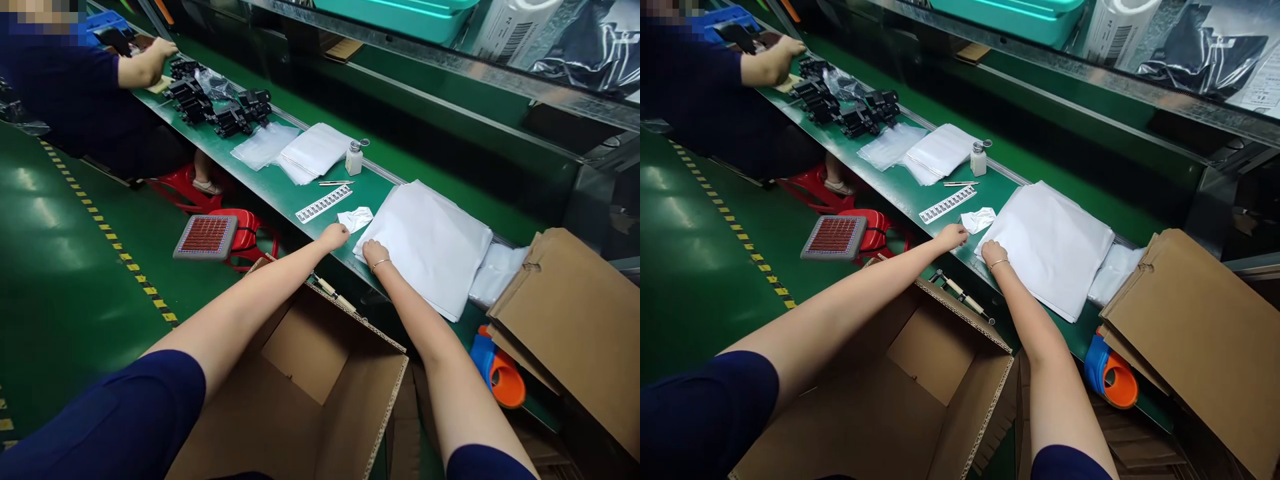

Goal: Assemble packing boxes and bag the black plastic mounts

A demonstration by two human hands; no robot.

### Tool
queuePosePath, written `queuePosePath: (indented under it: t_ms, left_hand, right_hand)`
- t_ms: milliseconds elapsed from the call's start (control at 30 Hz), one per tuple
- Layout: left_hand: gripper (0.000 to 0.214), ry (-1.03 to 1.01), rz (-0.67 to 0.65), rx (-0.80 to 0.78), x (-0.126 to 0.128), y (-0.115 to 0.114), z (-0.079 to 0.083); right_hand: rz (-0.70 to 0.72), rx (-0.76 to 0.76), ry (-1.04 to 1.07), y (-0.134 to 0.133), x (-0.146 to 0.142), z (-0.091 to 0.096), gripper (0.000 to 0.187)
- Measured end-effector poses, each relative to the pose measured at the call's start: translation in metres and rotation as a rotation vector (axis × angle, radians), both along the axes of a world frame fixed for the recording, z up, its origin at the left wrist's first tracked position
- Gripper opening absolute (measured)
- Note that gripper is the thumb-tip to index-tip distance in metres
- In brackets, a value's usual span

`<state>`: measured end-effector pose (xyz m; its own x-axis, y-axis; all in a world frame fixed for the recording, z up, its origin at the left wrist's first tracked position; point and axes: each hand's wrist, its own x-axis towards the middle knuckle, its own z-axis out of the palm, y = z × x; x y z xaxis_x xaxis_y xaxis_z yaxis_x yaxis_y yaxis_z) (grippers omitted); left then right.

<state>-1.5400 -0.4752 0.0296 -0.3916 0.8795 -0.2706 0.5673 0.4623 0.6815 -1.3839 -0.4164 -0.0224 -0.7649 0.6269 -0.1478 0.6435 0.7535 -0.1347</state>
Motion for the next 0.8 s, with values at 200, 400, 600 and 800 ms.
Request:
queuePosePath:
  t_ms: [200, 400, 600, 800]
  left_hand:
    - [0.011, -0.063, -0.019, -0.019, 0.007, -0.006, 0.004]
    - [0.004, -0.142, -0.041, -0.073, 0.021, -0.004, 0.010]
    - [0.012, -0.198, -0.049, -0.152, 0.034, 0.007, 0.012]
    - [0.012, -0.127, -0.039, -0.164, 0.042, 0.008, 0.012]
  right_hand:
    - [-0.174, -0.066, 0.078, 0.012, 0.011, 0.009, 0.027]
    - [-0.236, -0.154, 0.226, 0.019, 0.025, 0.005, 0.023]
    - [-0.251, -0.209, 0.352, 0.021, 0.028, -0.005, 0.018]
    - [-0.258, -0.241, 0.424, 0.022, 0.029, -0.011, 0.016]
